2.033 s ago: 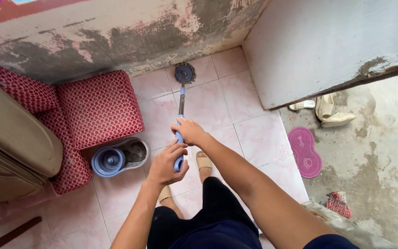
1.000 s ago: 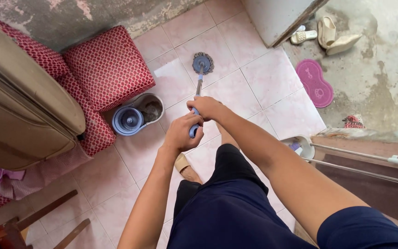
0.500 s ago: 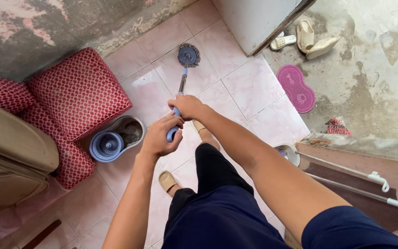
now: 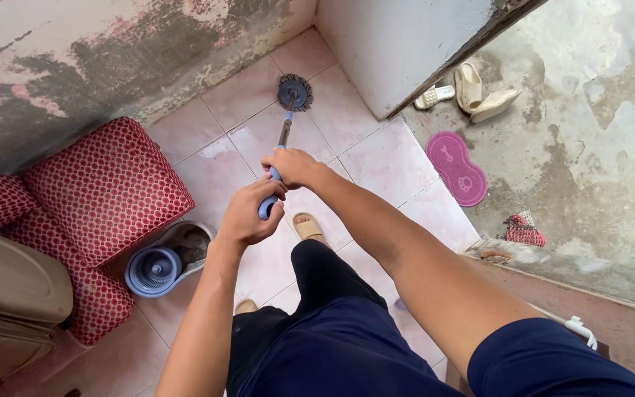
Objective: The person assembles a mop by connecting the handle sections and then dips the mop head into a bucket. They then move the mop across the tiled floor to clean the surface.
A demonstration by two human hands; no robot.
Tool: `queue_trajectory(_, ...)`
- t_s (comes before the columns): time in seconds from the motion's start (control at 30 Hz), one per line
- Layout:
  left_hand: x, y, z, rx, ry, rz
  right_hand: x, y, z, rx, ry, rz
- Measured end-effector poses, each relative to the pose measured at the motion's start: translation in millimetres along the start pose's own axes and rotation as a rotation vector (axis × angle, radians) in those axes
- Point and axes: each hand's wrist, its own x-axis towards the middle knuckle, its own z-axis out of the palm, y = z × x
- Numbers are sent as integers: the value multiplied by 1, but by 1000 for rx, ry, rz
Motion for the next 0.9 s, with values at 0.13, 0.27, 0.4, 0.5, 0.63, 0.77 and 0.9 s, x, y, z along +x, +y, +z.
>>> queue_trajectory(0.13, -10, 2, -7, -1, -58, -67, -3, -11, 13, 19, 36, 1)
queue_trajectory(0.27, -46, 1, -9, 11, -76, 21, -19, -33, 43, 46, 58, 51)
queue_trajectory(0.4, -106, 4, -19, -11, -90, 30, -45, -80, 76, 63, 29, 83)
queue_trajectory(0.5, -147, 7, -34, -21, -127, 50, -65, -118, 96, 53, 17, 102)
queue_trajectory(0.63, -194, 27, -57, 0, -143, 104, -89, -171, 111, 46, -12, 132)
queue_trajectory(0.77, -215, 42, -72, 22, -214, -48, -104, -193, 120, 41, -47, 135)
queue_trajectory(0.9, -215, 34, -68, 35, -147, 120, -106, -188, 129, 66, 11, 137)
